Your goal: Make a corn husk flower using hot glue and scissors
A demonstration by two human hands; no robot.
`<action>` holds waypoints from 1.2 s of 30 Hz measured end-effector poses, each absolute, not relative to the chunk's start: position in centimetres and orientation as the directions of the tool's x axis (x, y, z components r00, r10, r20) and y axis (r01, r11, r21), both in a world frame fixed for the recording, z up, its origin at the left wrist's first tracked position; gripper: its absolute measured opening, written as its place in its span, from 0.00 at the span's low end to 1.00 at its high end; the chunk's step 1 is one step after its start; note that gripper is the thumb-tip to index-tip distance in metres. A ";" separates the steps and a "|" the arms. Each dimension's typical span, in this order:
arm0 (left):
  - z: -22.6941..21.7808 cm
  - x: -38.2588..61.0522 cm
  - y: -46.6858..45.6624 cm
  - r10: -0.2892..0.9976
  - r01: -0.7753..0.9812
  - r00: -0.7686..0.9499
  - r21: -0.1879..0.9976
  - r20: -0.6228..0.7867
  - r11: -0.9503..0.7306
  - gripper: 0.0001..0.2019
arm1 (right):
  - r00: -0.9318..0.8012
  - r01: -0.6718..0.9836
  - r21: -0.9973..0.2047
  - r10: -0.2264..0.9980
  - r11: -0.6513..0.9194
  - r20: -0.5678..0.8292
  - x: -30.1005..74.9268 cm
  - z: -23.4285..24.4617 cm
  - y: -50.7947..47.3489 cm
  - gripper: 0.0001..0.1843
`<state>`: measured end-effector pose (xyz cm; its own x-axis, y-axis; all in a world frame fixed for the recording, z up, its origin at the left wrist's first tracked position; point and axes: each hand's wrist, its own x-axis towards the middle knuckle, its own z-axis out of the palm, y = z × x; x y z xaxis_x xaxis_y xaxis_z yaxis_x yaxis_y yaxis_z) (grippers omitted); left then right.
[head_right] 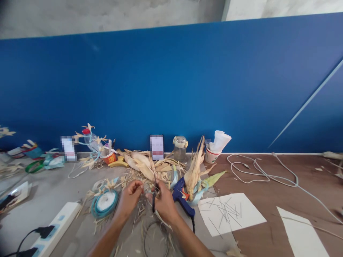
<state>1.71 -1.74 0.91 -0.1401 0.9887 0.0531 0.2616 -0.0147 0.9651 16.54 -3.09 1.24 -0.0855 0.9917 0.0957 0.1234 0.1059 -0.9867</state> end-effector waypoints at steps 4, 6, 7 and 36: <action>0.9 2.4 -2.5 0.991 0.374 -0.060 0.923 0.122 -0.091 0.07 | -0.024 -0.007 -0.988 0.987 0.157 0.157 16.4 1.1 -3.1 0.26; 1.0 2.6 -2.8 0.990 0.440 -0.035 0.892 0.137 -0.108 0.07 | -0.007 -0.006 -0.986 0.986 0.165 0.165 16.3 1.2 -3.2 0.24; 1.0 2.6 -2.9 0.989 0.467 -0.022 0.876 0.144 -0.118 0.07 | 0.004 0.007 -0.985 0.985 0.172 0.172 16.3 1.2 -3.3 0.23; 0.4 2.6 -2.4 0.997 -0.080 0.028 0.994 -0.072 0.074 0.15 | -0.008 -0.021 -0.982 0.982 0.190 0.190 15.9 0.8 -3.2 0.14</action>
